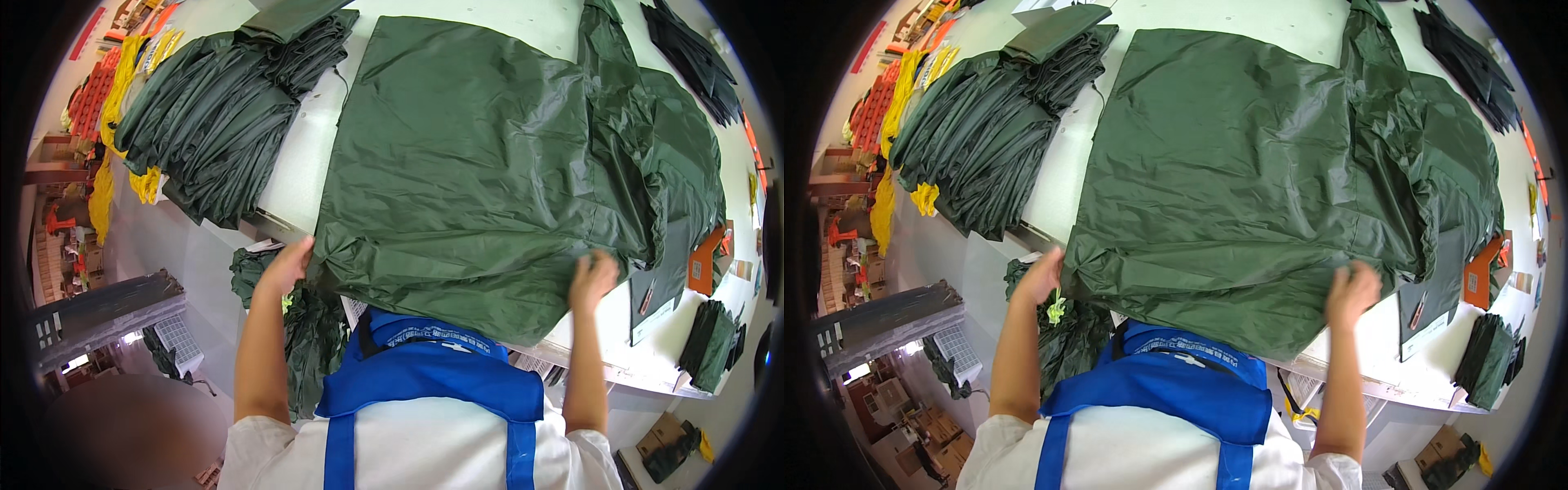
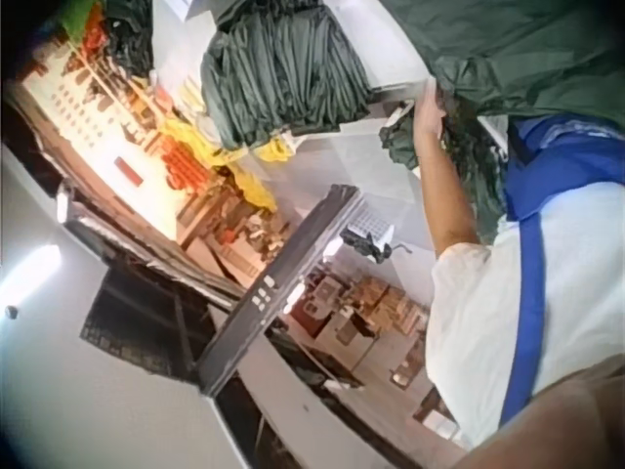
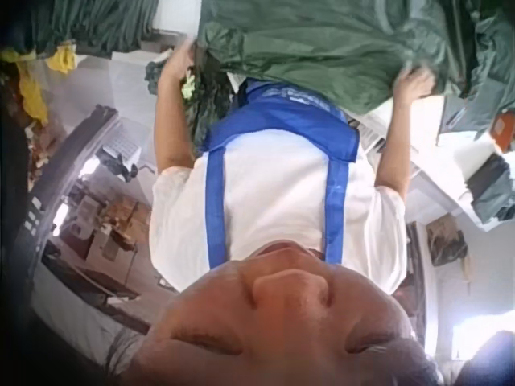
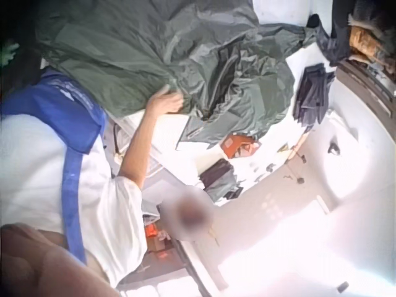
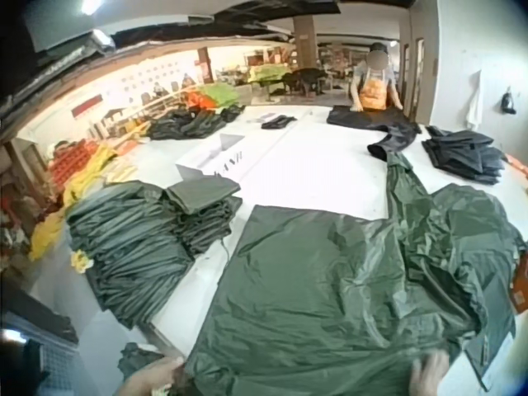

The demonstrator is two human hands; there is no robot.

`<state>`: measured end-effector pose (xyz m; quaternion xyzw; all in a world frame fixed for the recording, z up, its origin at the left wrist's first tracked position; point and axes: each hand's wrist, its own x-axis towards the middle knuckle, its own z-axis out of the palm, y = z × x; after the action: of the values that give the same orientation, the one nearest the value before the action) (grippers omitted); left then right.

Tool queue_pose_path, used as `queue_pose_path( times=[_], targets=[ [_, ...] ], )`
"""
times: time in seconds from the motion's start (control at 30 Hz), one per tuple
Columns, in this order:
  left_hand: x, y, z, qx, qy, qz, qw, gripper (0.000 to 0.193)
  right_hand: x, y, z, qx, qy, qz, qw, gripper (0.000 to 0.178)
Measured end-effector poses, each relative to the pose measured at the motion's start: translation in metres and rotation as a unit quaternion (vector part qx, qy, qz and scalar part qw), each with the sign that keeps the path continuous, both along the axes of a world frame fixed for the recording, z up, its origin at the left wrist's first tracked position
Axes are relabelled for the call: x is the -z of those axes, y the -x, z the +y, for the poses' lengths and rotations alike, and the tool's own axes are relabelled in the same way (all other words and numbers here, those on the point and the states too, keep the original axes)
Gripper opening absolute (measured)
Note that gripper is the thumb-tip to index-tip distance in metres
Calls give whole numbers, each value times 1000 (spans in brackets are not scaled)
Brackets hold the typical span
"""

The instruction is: The person folds a green jacket on a white table, using scissors to cut threads and a plastic bag to package the folded jacket. The person repeats the process with another jacket.

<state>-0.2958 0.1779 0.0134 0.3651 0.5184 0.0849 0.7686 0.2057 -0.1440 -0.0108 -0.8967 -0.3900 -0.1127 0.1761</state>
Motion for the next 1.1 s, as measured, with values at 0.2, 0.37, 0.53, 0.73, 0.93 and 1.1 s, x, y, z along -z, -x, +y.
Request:
queue_pose_path(
  times=[0.2,0.37,0.53,0.73,0.93,1.1],
  targets=[
    [8,-58,43,113,-209,187,953,35,-2,83,11,-16,264,84,961,69],
    [74,-45,42,58,-337,229,911,31,-2,70,0,15,292,102,951,68],
    [-13,-56,24,177,-646,335,663,50,-23,60,-46,-104,120,134,978,60],
    [-42,-24,-49,515,-593,166,596,47,-30,88,-94,-217,180,163,946,42],
    [-5,11,-21,432,-530,135,717,30,-38,66,-88,-199,170,243,934,36],
    [-56,4,58,127,-252,90,955,33,-128,4,-6,-125,51,377,916,15]
  ],
)
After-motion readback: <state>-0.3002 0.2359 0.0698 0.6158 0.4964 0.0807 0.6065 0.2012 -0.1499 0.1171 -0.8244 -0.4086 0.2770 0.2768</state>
